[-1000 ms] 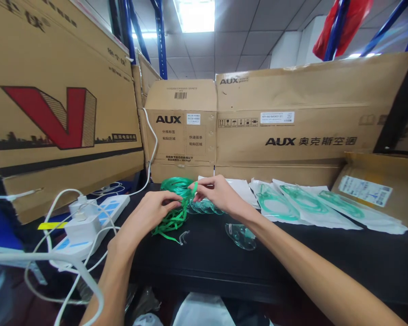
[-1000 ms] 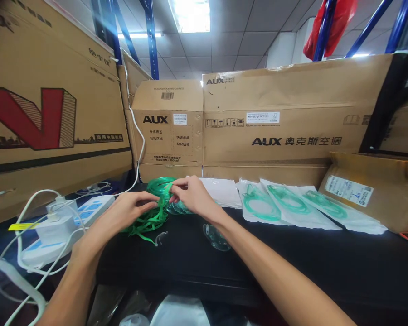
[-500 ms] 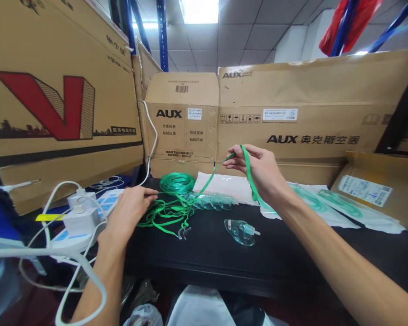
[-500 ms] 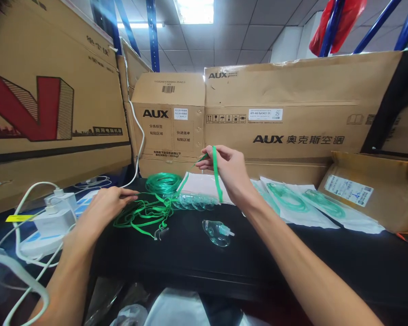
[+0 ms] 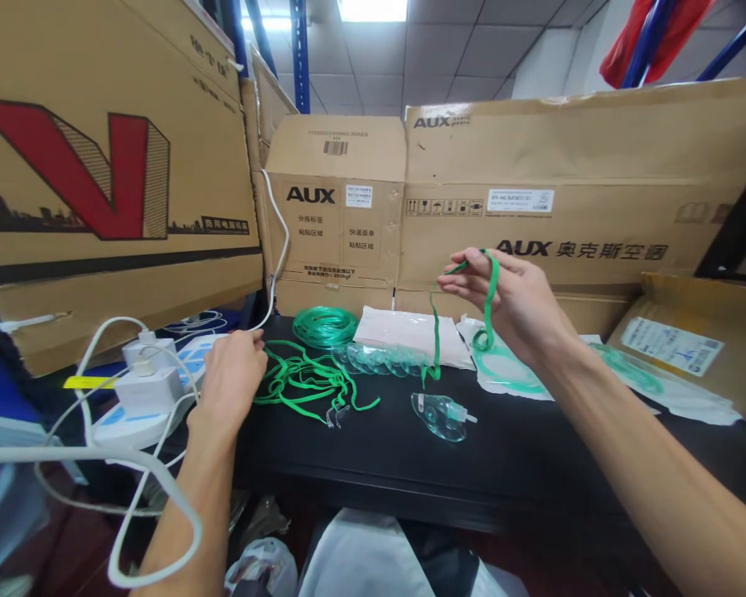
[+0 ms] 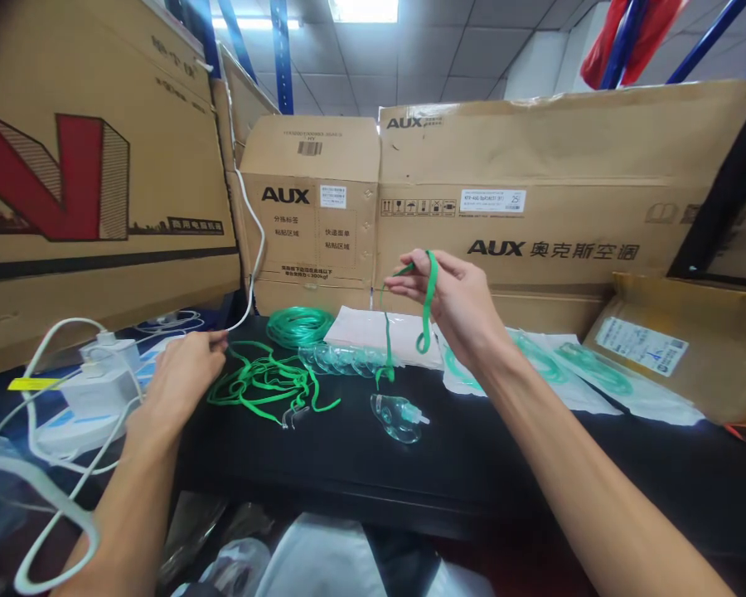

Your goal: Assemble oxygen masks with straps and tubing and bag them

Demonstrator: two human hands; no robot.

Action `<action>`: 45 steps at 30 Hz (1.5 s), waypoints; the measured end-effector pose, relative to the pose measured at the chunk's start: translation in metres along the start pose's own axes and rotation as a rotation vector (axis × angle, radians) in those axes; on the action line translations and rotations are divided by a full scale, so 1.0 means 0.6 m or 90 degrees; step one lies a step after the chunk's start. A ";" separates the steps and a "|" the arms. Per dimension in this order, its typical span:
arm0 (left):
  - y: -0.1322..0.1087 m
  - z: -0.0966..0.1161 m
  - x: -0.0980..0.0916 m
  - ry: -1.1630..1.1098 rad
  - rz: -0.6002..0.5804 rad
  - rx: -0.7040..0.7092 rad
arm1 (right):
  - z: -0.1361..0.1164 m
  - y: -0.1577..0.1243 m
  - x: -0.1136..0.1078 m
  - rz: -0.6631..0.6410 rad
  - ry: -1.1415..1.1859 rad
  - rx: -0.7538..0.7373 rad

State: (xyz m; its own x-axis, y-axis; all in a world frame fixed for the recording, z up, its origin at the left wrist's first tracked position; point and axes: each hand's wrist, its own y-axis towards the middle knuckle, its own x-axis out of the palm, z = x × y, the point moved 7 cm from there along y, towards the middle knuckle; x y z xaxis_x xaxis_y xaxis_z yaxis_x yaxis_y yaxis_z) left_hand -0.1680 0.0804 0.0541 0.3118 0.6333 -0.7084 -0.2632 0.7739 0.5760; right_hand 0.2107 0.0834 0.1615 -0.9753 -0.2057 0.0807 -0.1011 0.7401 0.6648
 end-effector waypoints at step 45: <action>-0.127 0.333 0.115 -0.611 -0.489 0.217 | 0.072 -0.181 -0.086 -0.008 -0.340 0.190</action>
State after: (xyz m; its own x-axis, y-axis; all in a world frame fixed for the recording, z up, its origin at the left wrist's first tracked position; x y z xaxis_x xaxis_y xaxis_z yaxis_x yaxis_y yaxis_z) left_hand 0.0558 0.0663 0.0428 0.8484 -0.3365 -0.4086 0.4802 0.8141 0.3266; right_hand 0.2635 0.0416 0.0530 -0.9297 0.0757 -0.3605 -0.0895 0.9029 0.4204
